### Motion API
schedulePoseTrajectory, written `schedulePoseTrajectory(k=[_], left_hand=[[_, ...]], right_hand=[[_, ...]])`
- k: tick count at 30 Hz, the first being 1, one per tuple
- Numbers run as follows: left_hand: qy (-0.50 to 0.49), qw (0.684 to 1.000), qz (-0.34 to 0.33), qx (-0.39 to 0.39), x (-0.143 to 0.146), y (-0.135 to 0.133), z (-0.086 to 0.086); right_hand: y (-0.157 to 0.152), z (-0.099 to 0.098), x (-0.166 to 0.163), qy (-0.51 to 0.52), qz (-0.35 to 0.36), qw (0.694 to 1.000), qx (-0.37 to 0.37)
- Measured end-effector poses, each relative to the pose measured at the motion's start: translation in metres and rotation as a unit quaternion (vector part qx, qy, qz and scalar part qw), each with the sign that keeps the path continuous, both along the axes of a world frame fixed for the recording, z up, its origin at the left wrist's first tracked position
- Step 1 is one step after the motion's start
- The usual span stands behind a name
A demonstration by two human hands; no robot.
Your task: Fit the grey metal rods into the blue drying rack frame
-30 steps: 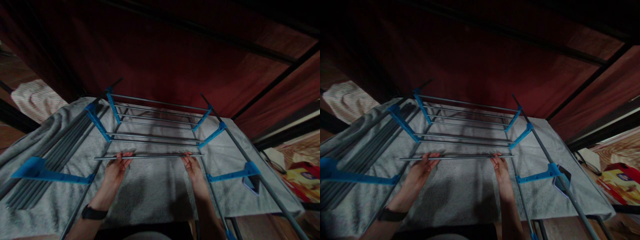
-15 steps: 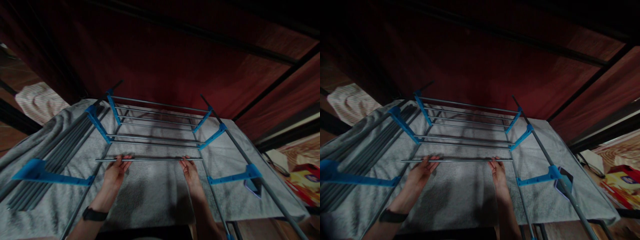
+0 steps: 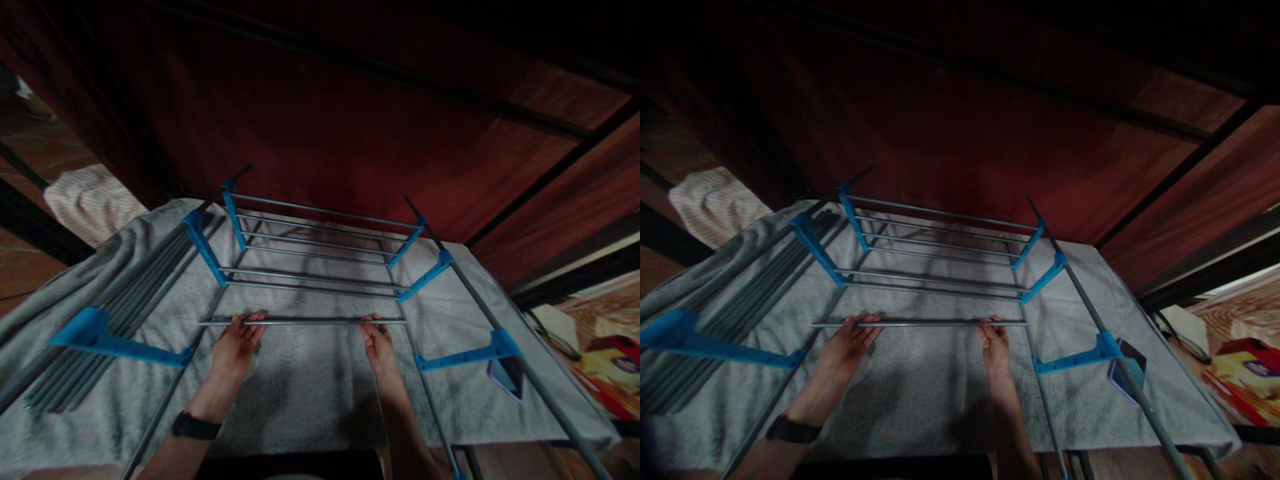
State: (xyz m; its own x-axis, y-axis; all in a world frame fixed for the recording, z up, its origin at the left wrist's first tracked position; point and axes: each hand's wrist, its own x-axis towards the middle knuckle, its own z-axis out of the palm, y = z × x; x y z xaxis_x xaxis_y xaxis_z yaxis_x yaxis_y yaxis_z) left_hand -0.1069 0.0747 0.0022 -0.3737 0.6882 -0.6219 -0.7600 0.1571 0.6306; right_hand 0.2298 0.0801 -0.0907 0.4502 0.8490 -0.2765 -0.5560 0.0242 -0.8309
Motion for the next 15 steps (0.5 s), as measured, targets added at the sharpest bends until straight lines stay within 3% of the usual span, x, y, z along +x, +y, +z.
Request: schedulePoseTrajectory(k=[5,13,15], left_hand=[[0.003,1.0,0.013,-0.012,-0.0064,0.0011,-0.0034],[0.003,0.999,0.015,0.033,-0.009,0.0019,-0.0095],[0.003,0.999,0.023,0.041,-0.0091,0.0029,-0.0084]], right_hand=[[-0.0017,0.0007,0.0021,0.01,-0.006,1.0,0.004],[0.0006,-0.0074,0.0024,0.013,-0.04,0.999,-0.012],[-0.0017,-0.0076,0.0073,0.007,-0.02,1.0,-0.007]])
